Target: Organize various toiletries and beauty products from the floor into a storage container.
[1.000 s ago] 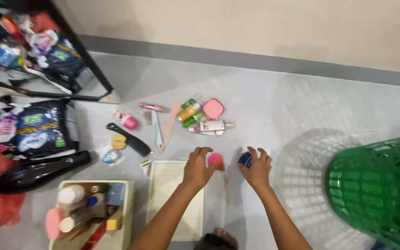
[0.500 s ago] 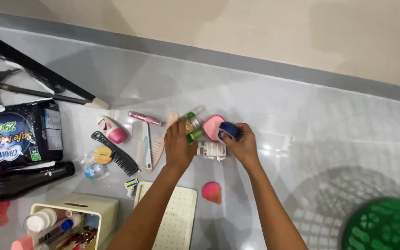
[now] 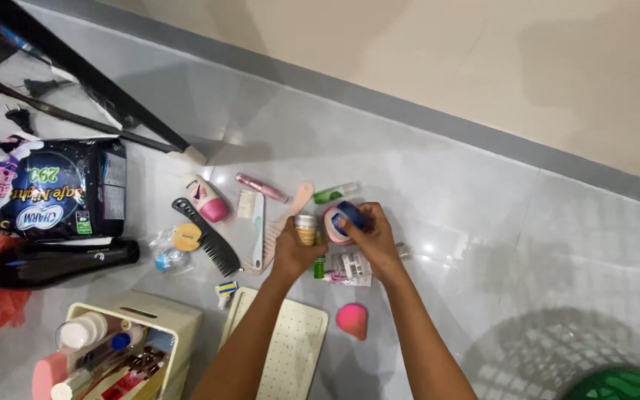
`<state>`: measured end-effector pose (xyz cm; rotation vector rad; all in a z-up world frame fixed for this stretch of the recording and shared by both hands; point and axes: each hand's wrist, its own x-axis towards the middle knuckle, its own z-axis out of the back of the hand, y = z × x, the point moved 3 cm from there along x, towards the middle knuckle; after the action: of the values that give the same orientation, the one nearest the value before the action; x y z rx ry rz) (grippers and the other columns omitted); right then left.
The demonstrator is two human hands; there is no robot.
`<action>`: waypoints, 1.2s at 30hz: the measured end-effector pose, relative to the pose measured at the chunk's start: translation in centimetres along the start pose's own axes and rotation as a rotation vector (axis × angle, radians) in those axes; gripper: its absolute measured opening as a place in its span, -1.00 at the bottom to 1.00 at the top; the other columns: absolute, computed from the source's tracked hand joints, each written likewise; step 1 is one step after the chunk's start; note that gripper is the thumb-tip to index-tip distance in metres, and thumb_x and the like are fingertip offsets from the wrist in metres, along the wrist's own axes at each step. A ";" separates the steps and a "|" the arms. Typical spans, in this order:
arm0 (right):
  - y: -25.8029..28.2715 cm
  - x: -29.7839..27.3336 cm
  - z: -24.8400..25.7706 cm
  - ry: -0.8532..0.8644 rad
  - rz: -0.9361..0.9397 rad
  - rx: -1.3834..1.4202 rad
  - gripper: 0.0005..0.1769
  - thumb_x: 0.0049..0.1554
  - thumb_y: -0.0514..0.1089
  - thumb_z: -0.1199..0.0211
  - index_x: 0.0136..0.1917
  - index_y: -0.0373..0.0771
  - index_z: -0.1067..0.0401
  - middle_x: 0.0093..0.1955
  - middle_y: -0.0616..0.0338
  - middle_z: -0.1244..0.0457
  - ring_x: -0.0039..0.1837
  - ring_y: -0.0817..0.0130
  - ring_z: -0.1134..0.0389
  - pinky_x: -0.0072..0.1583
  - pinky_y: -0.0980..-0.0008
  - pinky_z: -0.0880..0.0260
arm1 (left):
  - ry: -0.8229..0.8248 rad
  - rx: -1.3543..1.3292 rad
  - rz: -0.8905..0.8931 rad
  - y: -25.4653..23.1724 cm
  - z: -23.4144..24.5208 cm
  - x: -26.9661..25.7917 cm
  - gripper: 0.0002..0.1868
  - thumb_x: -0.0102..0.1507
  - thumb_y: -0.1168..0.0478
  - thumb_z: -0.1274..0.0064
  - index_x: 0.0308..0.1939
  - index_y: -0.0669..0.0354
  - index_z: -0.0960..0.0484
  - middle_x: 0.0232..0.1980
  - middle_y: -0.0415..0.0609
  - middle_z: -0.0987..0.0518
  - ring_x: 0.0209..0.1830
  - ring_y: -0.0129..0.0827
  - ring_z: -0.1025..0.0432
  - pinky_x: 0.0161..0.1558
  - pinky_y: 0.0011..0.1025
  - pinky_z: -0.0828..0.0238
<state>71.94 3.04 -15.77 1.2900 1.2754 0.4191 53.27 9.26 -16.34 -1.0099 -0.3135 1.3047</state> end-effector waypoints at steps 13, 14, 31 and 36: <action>4.2 -5.7 -11.3 0.268 -0.053 0.277 -0.71 0.21 -0.18 -0.20 0.20 -0.17 -0.27 0.10 0.17 -0.27 0.16 0.33 -0.36 0.20 0.22 -0.46 | 0.061 -0.893 0.223 -0.4 16.6 -5.9 -0.55 0.06 0.30 -0.40 -0.05 0.22 -0.53 -0.25 -0.08 -0.67 -0.34 -0.40 -0.59 -0.27 -0.36 -0.58; 5.0 -6.1 -13.2 0.271 -0.059 0.283 -0.69 0.18 -0.19 -0.20 0.19 -0.15 -0.27 0.10 0.19 -0.28 0.15 0.33 -0.38 0.20 0.21 -0.47 | 0.018 -0.877 0.185 -0.5 18.6 -6.4 -0.56 0.05 0.29 -0.41 -0.07 0.22 -0.55 -0.24 -0.09 -0.68 -0.33 -0.42 -0.60 -0.25 -0.38 -0.59; 8.0 -20.8 -38.2 0.782 -0.274 -0.161 -0.65 0.14 -0.24 -0.22 0.18 -0.23 -0.25 0.18 0.07 -0.28 0.23 0.23 -0.39 0.29 0.08 -0.46 | -0.347 -0.851 0.329 10.5 40.3 -30.9 -0.48 -0.01 0.19 -0.48 -0.05 0.27 -0.62 -0.21 -0.10 -0.68 -0.31 -0.45 -0.56 -0.27 -0.42 -0.53; 7.1 -21.9 -38.7 0.738 -0.292 -0.116 -0.63 0.06 -0.27 -0.12 0.17 -0.21 -0.27 0.16 0.11 -0.27 0.21 0.19 -0.41 0.28 -0.03 -0.52 | -0.318 -1.011 0.297 12.2 39.3 -32.4 -0.47 0.00 0.24 -0.45 -0.02 0.26 -0.57 -0.15 -0.07 -0.68 -0.23 -0.42 -0.61 -0.18 -0.37 -0.62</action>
<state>34.30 5.19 8.93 0.8441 1.9870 0.7862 8.22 -3.47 7.24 -1.7260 -1.1804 1.5998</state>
